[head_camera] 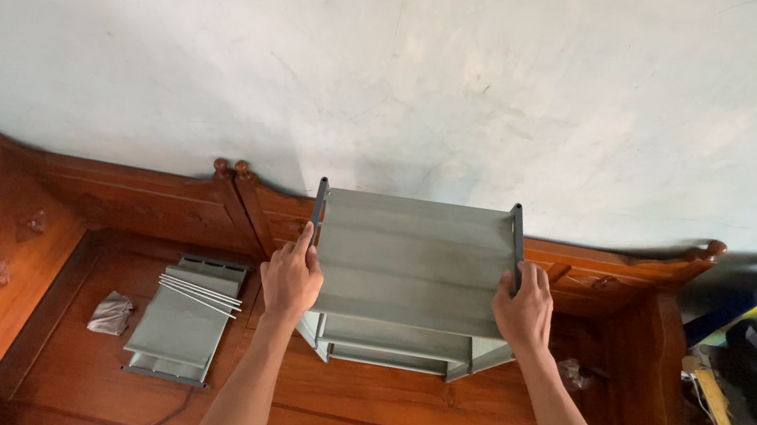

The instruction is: The person assembles a multi-tier fabric shoe rack by inserting metal poles into the base, attaching fabric side panels, and placing the top shelf. The person handles metal poles, fabric panels, and shelf units by hand.

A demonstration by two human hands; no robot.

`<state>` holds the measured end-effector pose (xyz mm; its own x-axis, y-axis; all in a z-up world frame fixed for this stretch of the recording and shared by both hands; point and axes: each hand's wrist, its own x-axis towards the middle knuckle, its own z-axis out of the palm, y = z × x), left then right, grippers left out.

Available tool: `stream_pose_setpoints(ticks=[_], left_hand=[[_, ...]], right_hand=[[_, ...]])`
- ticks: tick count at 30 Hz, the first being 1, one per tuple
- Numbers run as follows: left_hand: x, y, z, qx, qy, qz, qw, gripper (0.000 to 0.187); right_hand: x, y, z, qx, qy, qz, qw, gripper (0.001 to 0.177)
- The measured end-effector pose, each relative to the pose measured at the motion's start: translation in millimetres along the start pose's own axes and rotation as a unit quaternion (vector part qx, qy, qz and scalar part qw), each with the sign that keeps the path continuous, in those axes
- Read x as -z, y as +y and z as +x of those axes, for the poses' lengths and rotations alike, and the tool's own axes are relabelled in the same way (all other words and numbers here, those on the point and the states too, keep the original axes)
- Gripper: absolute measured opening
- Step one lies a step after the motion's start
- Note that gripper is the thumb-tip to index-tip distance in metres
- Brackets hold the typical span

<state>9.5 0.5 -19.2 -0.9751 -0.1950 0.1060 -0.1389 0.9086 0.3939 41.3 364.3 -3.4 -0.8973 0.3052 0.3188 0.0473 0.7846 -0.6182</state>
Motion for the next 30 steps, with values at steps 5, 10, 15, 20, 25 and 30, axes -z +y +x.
stream_pose_setpoints(ticks=[5,10,15,20,25,30], left_hand=[[4,-2,4,-0.014,0.002,0.014,1.0,0.047],[6,-2,14,-0.037,0.032,0.033,0.998,0.043],[8,-3,22,-0.036,0.042,0.025,0.998,0.032],[8,-1,27,-0.038,0.04,0.019,0.998,0.031],[7,3,34,-0.038,0.029,0.033,0.998,0.028],[12,6,40,-0.044,0.015,0.042,0.998,0.021]], right_hand=[[2,-5,1,-0.023,-0.018,0.012,0.999,0.039],[4,-14,7,-0.093,-0.106,0.028,0.99,0.058],[9,-21,7,-0.178,-0.149,0.029,0.972,0.052],[3,-8,5,-0.026,-0.046,0.032,0.998,0.051],[-8,10,4,-0.047,-0.059,0.005,0.997,0.051],[-15,17,4,-0.007,-0.021,-0.008,1.0,0.044]])
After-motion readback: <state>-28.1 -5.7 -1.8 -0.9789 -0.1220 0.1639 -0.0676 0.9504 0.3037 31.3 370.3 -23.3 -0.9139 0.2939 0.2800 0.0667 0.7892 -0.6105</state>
